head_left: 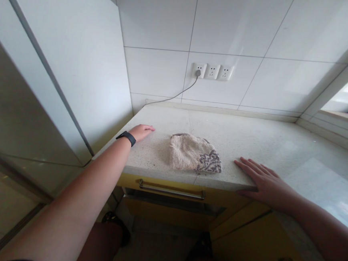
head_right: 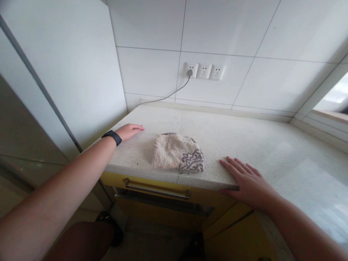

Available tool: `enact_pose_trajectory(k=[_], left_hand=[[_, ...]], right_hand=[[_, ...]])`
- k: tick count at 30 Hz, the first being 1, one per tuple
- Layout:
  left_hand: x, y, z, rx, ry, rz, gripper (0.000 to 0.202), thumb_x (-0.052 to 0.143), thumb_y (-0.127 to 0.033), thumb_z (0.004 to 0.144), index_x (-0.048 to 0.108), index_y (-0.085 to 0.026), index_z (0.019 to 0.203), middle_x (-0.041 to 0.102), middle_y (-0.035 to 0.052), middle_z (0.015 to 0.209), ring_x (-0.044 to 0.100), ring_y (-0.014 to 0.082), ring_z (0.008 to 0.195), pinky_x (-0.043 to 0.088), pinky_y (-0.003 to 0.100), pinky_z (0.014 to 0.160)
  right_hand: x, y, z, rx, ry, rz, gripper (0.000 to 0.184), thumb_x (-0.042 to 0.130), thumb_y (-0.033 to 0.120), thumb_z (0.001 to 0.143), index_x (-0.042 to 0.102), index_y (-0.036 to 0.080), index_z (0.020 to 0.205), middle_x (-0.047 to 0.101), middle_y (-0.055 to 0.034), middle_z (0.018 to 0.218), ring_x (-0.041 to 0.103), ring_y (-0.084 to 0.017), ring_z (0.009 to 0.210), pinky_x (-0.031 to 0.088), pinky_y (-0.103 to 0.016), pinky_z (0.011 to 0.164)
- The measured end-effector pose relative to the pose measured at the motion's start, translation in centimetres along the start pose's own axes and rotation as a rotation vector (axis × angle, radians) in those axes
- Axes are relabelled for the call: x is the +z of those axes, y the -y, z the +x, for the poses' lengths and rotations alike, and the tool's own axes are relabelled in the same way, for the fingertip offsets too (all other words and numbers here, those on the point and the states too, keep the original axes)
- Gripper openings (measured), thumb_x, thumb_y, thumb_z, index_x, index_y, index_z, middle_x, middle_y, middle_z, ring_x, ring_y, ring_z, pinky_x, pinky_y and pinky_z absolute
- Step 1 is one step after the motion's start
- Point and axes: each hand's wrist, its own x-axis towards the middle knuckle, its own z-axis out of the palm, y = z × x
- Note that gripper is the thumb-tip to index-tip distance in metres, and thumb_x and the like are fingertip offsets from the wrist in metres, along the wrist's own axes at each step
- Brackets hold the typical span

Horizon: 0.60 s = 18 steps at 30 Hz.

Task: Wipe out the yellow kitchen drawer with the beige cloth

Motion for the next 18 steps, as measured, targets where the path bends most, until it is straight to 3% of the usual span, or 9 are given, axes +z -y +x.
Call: enact_pose_trajectory(k=[18], left_hand=[[0.04, -0.11, -0.05, 0.0, -0.004, -0.014, 0.046, 0.049, -0.038, 0.087, 0.074, -0.017, 0.12, 0.06, 0.0073, 0.14, 0.052, 0.0205, 0.136, 0.031, 0.031, 0.119]], right_hand=[[-0.11, 0.19, -0.02, -0.002, 0.004, -0.03, 0.096, 0.057, 0.073, 0.087, 0.009, 0.038, 0.162, 0.024, -0.0065, 0.165, 0.027, -0.037, 0.148, 0.034, -0.06, 0.115]])
